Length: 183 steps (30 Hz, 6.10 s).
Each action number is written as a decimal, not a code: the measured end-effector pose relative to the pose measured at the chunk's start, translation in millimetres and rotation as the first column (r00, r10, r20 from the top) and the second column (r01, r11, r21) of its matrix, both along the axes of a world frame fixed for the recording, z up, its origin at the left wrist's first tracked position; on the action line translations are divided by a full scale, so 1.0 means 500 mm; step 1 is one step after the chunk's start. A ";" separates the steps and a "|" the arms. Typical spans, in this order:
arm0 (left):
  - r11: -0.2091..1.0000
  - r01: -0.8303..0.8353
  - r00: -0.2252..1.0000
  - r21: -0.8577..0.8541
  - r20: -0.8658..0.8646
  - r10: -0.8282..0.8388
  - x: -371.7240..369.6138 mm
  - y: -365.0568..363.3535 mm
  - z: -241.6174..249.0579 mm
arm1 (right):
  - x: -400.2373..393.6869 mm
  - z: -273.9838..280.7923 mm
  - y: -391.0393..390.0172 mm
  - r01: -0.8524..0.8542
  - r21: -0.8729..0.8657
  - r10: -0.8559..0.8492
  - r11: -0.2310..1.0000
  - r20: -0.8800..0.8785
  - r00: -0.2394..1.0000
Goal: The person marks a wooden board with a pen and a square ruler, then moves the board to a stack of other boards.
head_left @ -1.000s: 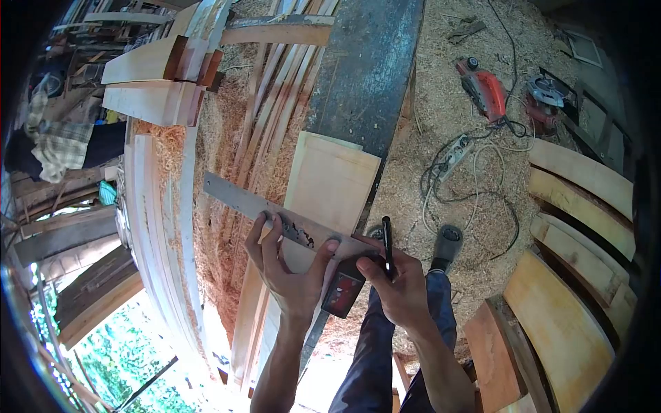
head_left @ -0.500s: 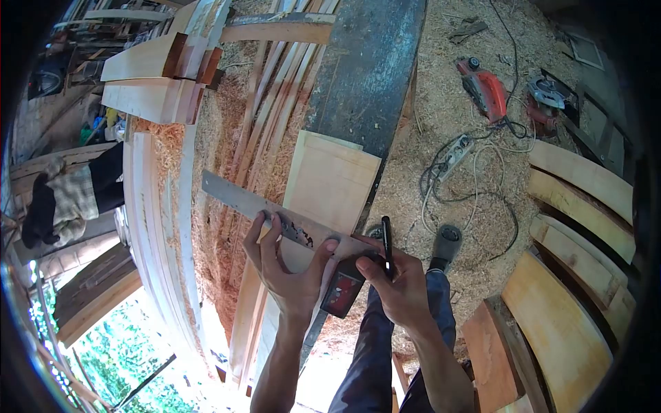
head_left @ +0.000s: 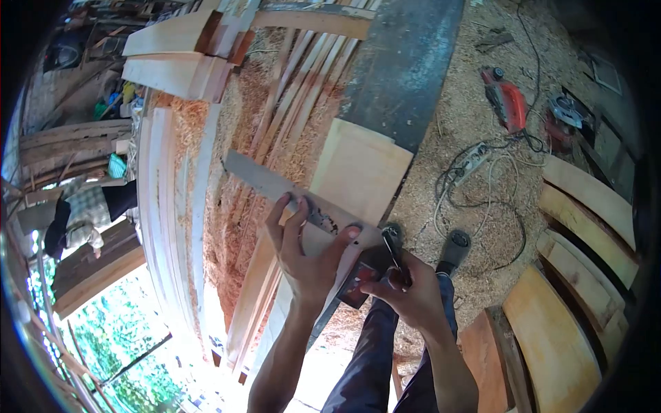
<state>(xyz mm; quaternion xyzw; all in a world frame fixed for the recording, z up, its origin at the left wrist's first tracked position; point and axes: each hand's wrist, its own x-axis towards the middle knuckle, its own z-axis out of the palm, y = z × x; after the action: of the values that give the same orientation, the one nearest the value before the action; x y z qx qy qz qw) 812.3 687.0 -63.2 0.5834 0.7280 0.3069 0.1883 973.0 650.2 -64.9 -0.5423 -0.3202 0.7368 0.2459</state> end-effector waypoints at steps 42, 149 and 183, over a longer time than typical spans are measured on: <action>0.997 -0.007 1.000 0.080 -0.006 0.008 -0.010 -0.002 -0.005 | 0.029 0.015 0.120 0.140 0.570 -0.135 0.810 -0.051 0.990; 0.814 -0.122 0.512 -0.567 0.667 0.541 -0.020 0.373 0.003 | 0.381 -0.157 0.596 -0.599 0.341 -0.060 0.724 0.897 0.438; 0.885 -0.088 0.752 -0.457 0.552 0.360 0.025 0.410 -0.111 | 0.254 -0.014 0.843 -0.794 0.246 -0.094 0.556 0.968 0.233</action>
<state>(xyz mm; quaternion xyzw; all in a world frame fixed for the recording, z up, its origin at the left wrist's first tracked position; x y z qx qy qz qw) 824.6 892.1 -118.5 0.3033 0.7373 0.3459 0.4947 1099.9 1071.6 -71.8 -0.6034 -0.7864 0.1320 0.0108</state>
